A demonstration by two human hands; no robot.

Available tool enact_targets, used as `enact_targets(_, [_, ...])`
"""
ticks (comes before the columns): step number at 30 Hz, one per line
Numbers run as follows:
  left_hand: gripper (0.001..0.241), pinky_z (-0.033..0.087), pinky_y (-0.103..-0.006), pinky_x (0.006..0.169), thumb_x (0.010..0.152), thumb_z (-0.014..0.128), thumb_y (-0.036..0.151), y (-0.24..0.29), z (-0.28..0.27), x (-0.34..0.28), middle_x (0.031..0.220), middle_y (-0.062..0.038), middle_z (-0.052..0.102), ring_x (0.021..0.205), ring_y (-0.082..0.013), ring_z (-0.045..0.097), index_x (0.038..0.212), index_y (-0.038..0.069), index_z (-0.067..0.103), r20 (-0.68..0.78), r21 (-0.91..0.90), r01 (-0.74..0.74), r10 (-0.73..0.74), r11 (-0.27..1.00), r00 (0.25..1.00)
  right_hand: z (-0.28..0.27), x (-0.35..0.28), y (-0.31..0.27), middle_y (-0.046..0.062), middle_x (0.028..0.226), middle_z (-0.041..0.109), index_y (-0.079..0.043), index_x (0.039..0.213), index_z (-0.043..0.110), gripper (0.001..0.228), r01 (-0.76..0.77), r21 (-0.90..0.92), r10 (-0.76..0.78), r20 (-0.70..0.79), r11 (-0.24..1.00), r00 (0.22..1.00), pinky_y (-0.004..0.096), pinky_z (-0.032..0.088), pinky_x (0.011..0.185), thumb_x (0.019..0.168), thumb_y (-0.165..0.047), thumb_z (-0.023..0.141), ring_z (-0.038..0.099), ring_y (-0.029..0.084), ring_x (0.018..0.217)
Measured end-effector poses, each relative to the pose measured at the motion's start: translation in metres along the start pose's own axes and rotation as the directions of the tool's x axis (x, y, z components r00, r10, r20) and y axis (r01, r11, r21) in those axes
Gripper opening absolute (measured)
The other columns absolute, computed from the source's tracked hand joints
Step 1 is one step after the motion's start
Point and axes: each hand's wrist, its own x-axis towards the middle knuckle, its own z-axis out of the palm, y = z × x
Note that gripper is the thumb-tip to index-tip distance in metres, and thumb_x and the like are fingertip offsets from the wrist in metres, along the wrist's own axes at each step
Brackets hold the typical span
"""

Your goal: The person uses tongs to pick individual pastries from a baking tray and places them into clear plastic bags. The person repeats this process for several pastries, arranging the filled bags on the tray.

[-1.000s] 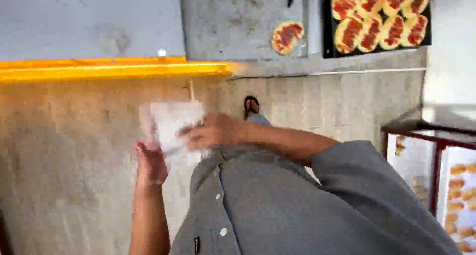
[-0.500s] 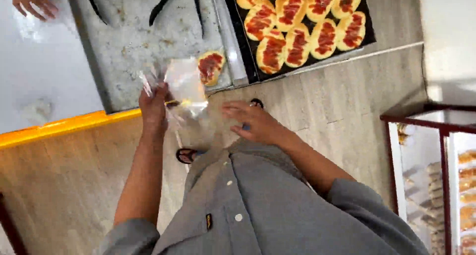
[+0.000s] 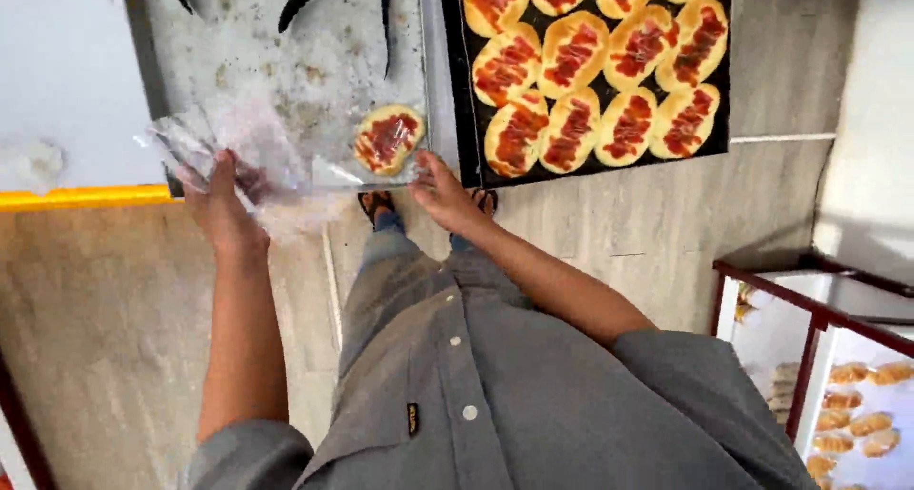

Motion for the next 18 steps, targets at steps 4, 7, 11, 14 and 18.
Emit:
enact_targets(4, [0.025, 0.042, -0.0313, 0.08, 0.085, 0.066, 0.019, 0.024, -0.024, 0.016, 0.093, 0.0, 0.055, 0.084, -0.0127, 0.05, 0.107, 0.016, 0.054, 0.009, 0.021, -0.19, 0.19, 0.981, 0.982, 0.027, 0.018, -0.056, 0.034, 0.129, 0.018, 0.0, 0.133, 0.014, 0.064, -0.035, -0.27, 0.045, 0.031, 0.962, 0.999, 0.052, 0.031, 0.094, 0.085, -0.026, 0.048, 0.027, 0.05, 0.117])
enact_targets(7, [0.026, 0.041, -0.028, 0.086, 0.088, 0.063, 0.015, 0.048, -0.045, 0.03, 0.099, 0.001, 0.054, 0.092, -0.0083, 0.051, 0.111, 0.015, 0.049, 0.076, -0.017, -0.251, 0.251, 0.968, 0.965, 0.055, 0.041, -0.06, 0.029, 0.132, 0.016, -0.006, 0.133, 0.022, 0.064, -0.095, -0.726, 0.161, 0.023, 0.681, 0.987, 0.052, 0.032, 0.093, 0.082, -0.034, 0.049, 0.031, 0.047, 0.117])
enact_targets(11, [0.022, 0.041, -0.0265, 0.088, 0.088, 0.059, 0.012, 0.074, -0.063, 0.056, 0.098, 0.003, 0.054, 0.093, -0.005, 0.049, 0.107, 0.014, 0.049, 0.119, -0.048, -0.217, 0.221, 0.975, 0.968, 0.104, 0.082, -0.063, 0.024, 0.127, 0.026, -0.007, 0.128, 0.032, 0.056, 0.019, -0.953, -0.031, 0.01, 0.302, 0.999, 0.045, 0.034, 0.08, 0.078, -0.022, 0.052, 0.036, 0.041, 0.11])
enact_targets(14, [0.016, 0.042, -0.0262, 0.087, 0.087, 0.059, 0.013, 0.106, -0.063, 0.062, 0.094, 0.005, 0.054, 0.091, -0.0038, 0.049, 0.1, 0.015, 0.052, 0.134, -0.032, -0.163, 0.166, 0.986, 0.977, 0.148, 0.106, -0.071, 0.024, 0.127, 0.027, -0.008, 0.128, 0.036, 0.055, 0.103, -0.94, -0.089, 0.078, 0.324, 0.993, 0.045, 0.036, 0.077, 0.077, -0.02, 0.054, 0.04, 0.041, 0.105])
enact_targets(18, [0.011, 0.041, -0.0254, 0.082, 0.084, 0.061, 0.013, 0.103, -0.065, 0.083, 0.09, 0.004, 0.057, 0.087, -0.005, 0.053, 0.093, 0.015, 0.053, 0.212, 0.008, -0.04, 0.038, 0.999, 0.977, 0.173, 0.129, -0.063, 0.015, 0.118, 0.043, -0.018, 0.135, 0.019, 0.081, 0.159, -0.804, 0.044, 0.224, 0.573, 0.974, 0.033, 0.031, 0.085, 0.066, -0.021, 0.06, 0.052, 0.031, 0.099])
